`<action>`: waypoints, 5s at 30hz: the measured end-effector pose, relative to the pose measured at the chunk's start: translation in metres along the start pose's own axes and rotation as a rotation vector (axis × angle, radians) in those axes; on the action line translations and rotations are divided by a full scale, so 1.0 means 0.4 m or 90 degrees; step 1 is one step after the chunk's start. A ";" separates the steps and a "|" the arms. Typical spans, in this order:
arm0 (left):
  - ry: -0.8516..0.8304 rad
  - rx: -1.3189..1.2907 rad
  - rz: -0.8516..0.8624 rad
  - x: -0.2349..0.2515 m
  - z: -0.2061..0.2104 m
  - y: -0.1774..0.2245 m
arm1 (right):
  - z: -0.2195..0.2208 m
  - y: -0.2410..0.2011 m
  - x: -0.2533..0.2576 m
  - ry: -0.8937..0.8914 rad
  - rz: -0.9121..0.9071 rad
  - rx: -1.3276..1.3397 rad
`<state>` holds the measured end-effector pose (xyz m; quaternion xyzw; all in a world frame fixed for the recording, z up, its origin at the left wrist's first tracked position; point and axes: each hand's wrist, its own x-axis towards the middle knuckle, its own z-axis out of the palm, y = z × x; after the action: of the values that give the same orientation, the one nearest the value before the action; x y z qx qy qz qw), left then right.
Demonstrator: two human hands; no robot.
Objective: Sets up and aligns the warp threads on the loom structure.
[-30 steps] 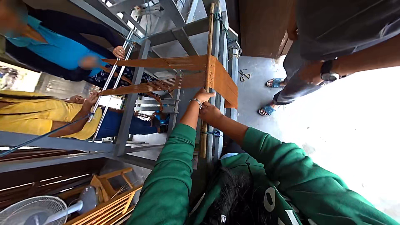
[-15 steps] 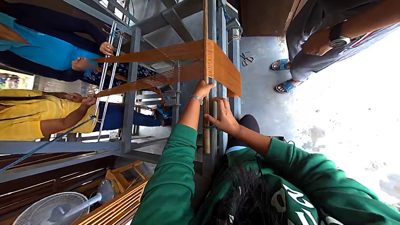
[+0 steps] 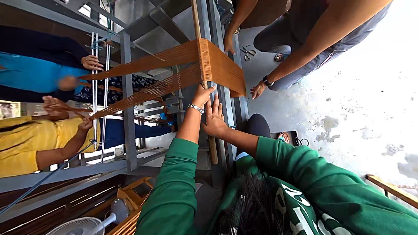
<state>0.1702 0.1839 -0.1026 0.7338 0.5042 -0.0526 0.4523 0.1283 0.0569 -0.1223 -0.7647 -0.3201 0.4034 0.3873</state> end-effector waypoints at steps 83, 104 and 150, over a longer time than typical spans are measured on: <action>0.044 -0.050 0.002 0.009 0.026 -0.006 | -0.010 0.028 0.001 -0.023 -0.050 0.014; 0.041 -0.057 0.002 0.015 0.022 -0.011 | -0.020 0.023 -0.006 -0.011 -0.065 0.043; 0.276 -0.424 0.076 0.130 -0.378 -0.228 | 0.016 -0.037 0.017 0.057 -0.079 -0.137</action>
<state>0.0664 0.3358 -0.0974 0.5692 0.5337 0.2963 0.5508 0.1234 0.0718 -0.1145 -0.7978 -0.3909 0.3072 0.3412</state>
